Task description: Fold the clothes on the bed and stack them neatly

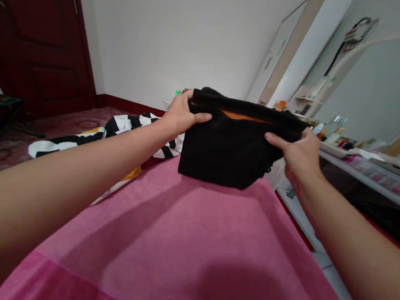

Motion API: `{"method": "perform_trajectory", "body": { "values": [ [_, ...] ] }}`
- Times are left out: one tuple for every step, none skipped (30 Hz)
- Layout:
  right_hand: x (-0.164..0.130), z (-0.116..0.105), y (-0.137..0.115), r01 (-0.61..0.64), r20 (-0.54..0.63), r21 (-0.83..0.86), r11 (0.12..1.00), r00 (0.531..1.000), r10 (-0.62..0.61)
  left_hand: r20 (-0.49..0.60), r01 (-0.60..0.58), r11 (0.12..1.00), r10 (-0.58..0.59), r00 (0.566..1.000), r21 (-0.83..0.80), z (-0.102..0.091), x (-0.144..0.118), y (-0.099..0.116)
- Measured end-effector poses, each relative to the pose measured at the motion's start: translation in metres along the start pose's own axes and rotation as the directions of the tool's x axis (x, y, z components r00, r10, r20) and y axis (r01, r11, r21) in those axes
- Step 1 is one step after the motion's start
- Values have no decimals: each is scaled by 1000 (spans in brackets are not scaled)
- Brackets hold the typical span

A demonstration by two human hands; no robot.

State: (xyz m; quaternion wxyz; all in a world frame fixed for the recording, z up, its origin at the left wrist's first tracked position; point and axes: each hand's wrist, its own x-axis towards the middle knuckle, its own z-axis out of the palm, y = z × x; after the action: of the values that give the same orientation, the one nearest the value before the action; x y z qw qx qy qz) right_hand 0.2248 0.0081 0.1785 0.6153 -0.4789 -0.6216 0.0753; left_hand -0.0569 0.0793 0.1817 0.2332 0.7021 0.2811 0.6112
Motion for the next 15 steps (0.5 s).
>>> {"method": "perform_trajectory", "body": {
  "values": [
    [-1, -4, -8, 56, -70, -51, 997, 996, -59, 26, -84, 996, 84, 996, 36, -4, 1, 7],
    [-10, -5, -12, 79, -113, -108, 991, 990, -91, 61, -150, 986, 145, 988, 72, -7, -5, 11],
    [-25, -5, -12, 77, -120, -161, 984, 988, -97, 103, -193, 975, 182, 978, 110, -10, -19, 12],
    [-46, -4, -8, 66, -85, -207, 976, 993, -85, 156, -227, 962, 203, 967, 150, -12, -39, 8],
    [-72, -3, 0, 49, -22, -239, 970, 998, -55, 204, -230, 955, 191, 960, 187, -14, -64, 1],
    [-99, -2, 10, 34, 62, -239, 971, 998, -20, 309, -218, 953, 146, 940, 213, -17, -91, -8],
    [-126, -2, 22, 14, 191, -217, 976, 981, 29, 432, -223, 947, 106, 895, 230, -20, -119, -18],
    [-150, -3, 32, -19, 326, -199, 980, 942, 84, 577, -247, 942, 74, 813, 228, -24, -144, -28],
    [-169, -5, 41, -60, 442, -207, 976, 885, 148, 684, -268, 935, 40, 729, 231, -29, -163, -36],
    [-182, -8, 46, -96, 486, -214, 972, 853, 191, 690, -254, 929, -1, 724, 268, -34, -176, -41],
    [-186, -12, 48, -134, 518, -224, 965, 823, 234, 730, -247, 924, -48, 682, 292, -38, -181, -42],
    [-184, -14, 46, -164, 517, -243, 956, 812, 270, 750, -223, 917, -111, 653, 330, -40, -179, -40],
    [-174, -15, 41, -180, 489, -262, 948, 822, 291, 737, -186, 901, -185, 650, 391, -40, -170, -35],
    [-158, -13, 34, -183, 450, -275, 944, 843, 295, 716, -153, 881, -250, 652, 448, -36, -157, -27],
    [-140, -9, 26, -172, 397, -282, 944, 875, 278, 665, -116, 855, -300, 684, 506, -29, -140, -19]
  ]
}}
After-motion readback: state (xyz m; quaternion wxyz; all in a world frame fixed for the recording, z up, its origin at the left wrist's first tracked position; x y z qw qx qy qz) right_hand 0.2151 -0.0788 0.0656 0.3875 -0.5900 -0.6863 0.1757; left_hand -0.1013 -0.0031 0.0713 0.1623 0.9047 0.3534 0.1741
